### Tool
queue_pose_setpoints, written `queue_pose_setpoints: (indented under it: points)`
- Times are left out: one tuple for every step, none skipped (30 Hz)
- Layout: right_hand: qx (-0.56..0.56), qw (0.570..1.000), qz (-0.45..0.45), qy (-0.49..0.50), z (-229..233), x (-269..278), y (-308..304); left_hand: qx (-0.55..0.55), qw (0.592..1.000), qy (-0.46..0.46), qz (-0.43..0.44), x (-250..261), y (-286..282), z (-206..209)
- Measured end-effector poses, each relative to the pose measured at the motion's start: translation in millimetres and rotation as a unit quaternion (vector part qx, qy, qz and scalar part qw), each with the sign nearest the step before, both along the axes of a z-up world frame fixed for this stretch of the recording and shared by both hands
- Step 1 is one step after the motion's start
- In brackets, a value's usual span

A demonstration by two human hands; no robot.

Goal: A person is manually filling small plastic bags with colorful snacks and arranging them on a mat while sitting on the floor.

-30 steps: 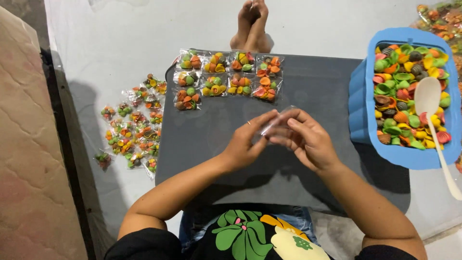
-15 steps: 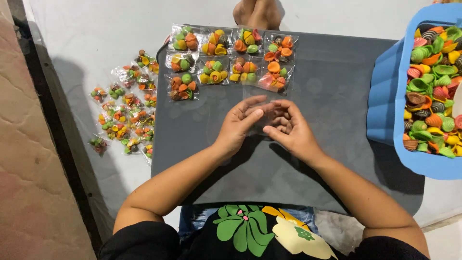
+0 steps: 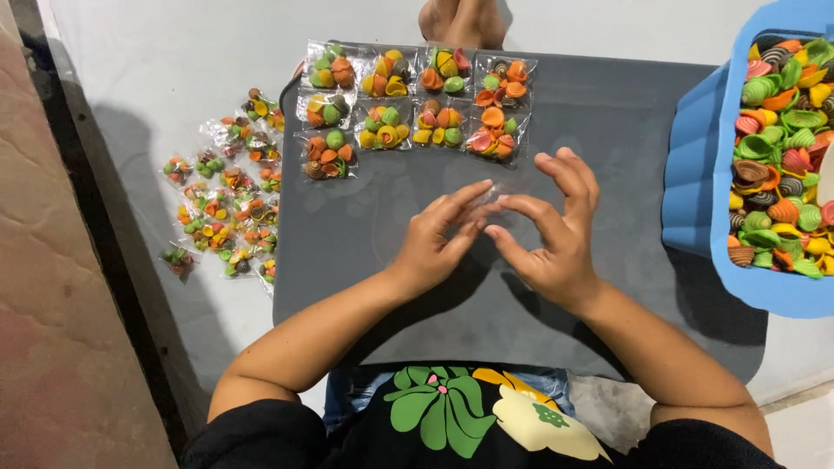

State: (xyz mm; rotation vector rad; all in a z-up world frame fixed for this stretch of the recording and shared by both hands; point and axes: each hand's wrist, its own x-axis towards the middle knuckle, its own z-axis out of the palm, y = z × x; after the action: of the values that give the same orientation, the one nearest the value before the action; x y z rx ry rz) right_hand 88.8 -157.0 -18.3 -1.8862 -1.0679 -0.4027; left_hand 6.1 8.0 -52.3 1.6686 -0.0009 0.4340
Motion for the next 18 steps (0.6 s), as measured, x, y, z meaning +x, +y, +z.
queue_pose_setpoints:
  points:
    - [-0.006,1.0,0.007,0.009,0.0,0.2,1.4,0.035,0.999,-0.006,0.008,-1.8,1.8,-3.2]
    - [-0.004,1.0,0.007,0.005,0.4,-0.3,-0.4,0.037,0.999,-0.011,0.009,-1.4,1.3,-4.1]
    - [-0.011,1.0,0.008,0.005,1.2,-0.9,-2.0,0.06,0.998,-0.021,0.014,-1.1,1.0,-4.5]
    - [-0.017,1.0,0.012,0.005,2.3,-0.1,-2.1,0.085,0.996,-0.033,0.022,0.0,1.8,-4.6]
    - [-0.014,1.0,0.015,-0.001,3.3,0.1,-2.4,0.088,0.995,-0.038,0.025,1.9,3.9,-3.1]
    - [-0.022,1.0,0.01,-0.007,3.8,-1.2,-2.9,0.116,0.991,-0.052,0.028,1.7,5.4,-2.0]
    - [-0.031,0.999,0.004,-0.013,3.8,-2.4,-3.5,0.144,0.987,-0.065,0.031,1.6,7.0,-1.4]
    - [-0.029,0.999,0.007,-0.014,6.2,-2.8,-2.5,0.146,0.986,-0.066,0.034,2.1,8.3,2.1]
    - [-0.035,0.999,0.011,-0.009,8.1,-2.9,-1.7,0.182,0.979,-0.086,0.039,3.1,9.5,5.1]
    - [-0.043,0.999,0.013,-0.002,9.9,-4.1,-2.3,0.217,0.97,-0.104,0.042,3.4,9.5,7.7]
    - [-0.042,0.999,0.015,-0.003,10.1,-3.0,-2.3,0.217,0.97,-0.104,0.044,4.0,10.8,6.9]
    - [-0.046,0.999,0.017,-0.002,10.2,-2.2,-3.1,0.238,0.963,-0.116,0.042,4.6,11.5,5.8]
    - [-0.049,0.999,0.02,-0.001,10.2,-1.2,-4.2,0.259,0.957,-0.128,0.04,5.5,12.0,4.6]
    - [-0.049,0.999,0.019,-0.002,9.7,2.3,-6.0,0.259,0.957,-0.129,0.039,7.0,13.4,4.0]
    - [-0.048,0.999,0.017,0.001,9.3,5.9,-8.0,0.279,0.951,-0.126,0.045,8.7,14.8,3.4]
    - [-0.046,0.999,0.014,0.003,8.9,9.4,-10.2,0.299,0.945,-0.122,0.05,10.3,15.9,2.7]
    - [-0.046,0.999,0.013,0.002,10.9,12.4,-11.7,0.299,0.945,-0.123,0.05,10.0,19.2,0.7]
    - [-0.048,0.999,0.005,0.005,12.8,15.3,-13.6,0.299,0.947,-0.108,0.038,9.7,22.1,-1.3]
